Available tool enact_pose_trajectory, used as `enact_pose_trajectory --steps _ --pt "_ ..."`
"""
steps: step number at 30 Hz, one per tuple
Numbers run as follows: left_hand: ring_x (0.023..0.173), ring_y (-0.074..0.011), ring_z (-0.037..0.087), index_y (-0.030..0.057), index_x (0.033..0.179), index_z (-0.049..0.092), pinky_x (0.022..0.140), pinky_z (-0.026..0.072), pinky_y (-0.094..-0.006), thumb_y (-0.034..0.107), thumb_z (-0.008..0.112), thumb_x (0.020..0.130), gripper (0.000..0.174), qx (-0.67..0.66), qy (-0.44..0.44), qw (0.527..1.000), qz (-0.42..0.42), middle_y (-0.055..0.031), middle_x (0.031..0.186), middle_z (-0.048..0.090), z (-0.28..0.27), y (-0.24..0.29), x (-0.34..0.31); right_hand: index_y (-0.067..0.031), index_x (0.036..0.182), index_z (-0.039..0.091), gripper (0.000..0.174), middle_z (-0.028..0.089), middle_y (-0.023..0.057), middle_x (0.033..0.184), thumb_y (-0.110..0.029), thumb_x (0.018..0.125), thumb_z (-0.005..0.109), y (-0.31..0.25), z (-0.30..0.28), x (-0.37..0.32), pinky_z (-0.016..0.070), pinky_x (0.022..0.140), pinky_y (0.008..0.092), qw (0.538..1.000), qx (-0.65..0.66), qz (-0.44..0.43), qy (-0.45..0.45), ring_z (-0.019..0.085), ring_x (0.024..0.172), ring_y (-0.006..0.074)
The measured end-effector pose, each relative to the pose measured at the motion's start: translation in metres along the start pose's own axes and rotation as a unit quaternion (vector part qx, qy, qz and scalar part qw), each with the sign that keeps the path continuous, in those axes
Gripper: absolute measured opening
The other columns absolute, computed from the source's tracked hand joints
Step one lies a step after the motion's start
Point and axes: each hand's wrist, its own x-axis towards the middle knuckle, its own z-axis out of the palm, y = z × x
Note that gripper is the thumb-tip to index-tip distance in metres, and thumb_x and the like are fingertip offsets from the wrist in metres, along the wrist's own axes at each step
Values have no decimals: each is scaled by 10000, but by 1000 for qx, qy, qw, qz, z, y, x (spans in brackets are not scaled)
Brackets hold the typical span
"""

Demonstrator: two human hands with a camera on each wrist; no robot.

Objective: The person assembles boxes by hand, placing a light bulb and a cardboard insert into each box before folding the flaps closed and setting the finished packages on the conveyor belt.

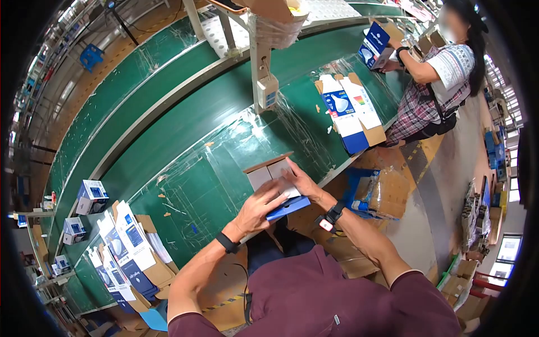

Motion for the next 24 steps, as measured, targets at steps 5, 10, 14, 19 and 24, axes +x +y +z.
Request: enact_pose_trajectory --steps 5,10,14,19,24 --pt "1525 -331 399 137 1464 581 1250 250 -540 180 765 853 639 81 -47 996 2 -90 1560 549 -5 -13 8 -91 1513 547 692 511 43 1570 -599 1116 294 -56 -48 0 308 1187 449 983 163 6 -81 452 1434 185" --pt "1486 -401 399 31 1563 412 1233 275 -527 247 814 789 898 79 -48 995 25 -217 1528 524 -10 -14 6 -32 1310 697 413 766 78 1182 -355 1090 566 -155 -35 8 484 1038 336 935 -162 -157 -273 662 1110 171" --pt "1457 -410 431 17 1500 480 1196 352 -502 373 820 859 809 -83 -120 984 -98 -216 1502 532 -14 -25 -10 -100 1407 659 650 622 228 1432 -588 977 653 -86 0 25 423 1133 512 863 -290 -201 -362 536 1343 428" --pt "1378 -369 532 41 1439 550 1139 430 -461 401 813 883 712 -110 -68 989 -70 -211 1452 570 -18 1 -3 -132 1486 597 739 457 277 1564 -660 970 561 -94 5 -3 310 1195 553 871 -330 -165 -325 426 1407 488" --pt "1345 -376 553 37 1421 571 1118 446 -456 349 786 894 649 -114 -86 985 -93 -213 1428 590 -12 11 -8 -89 1448 605 718 588 241 1351 -615 960 600 -98 10 -22 466 1037 538 775 -498 -287 -262 553 1240 449"
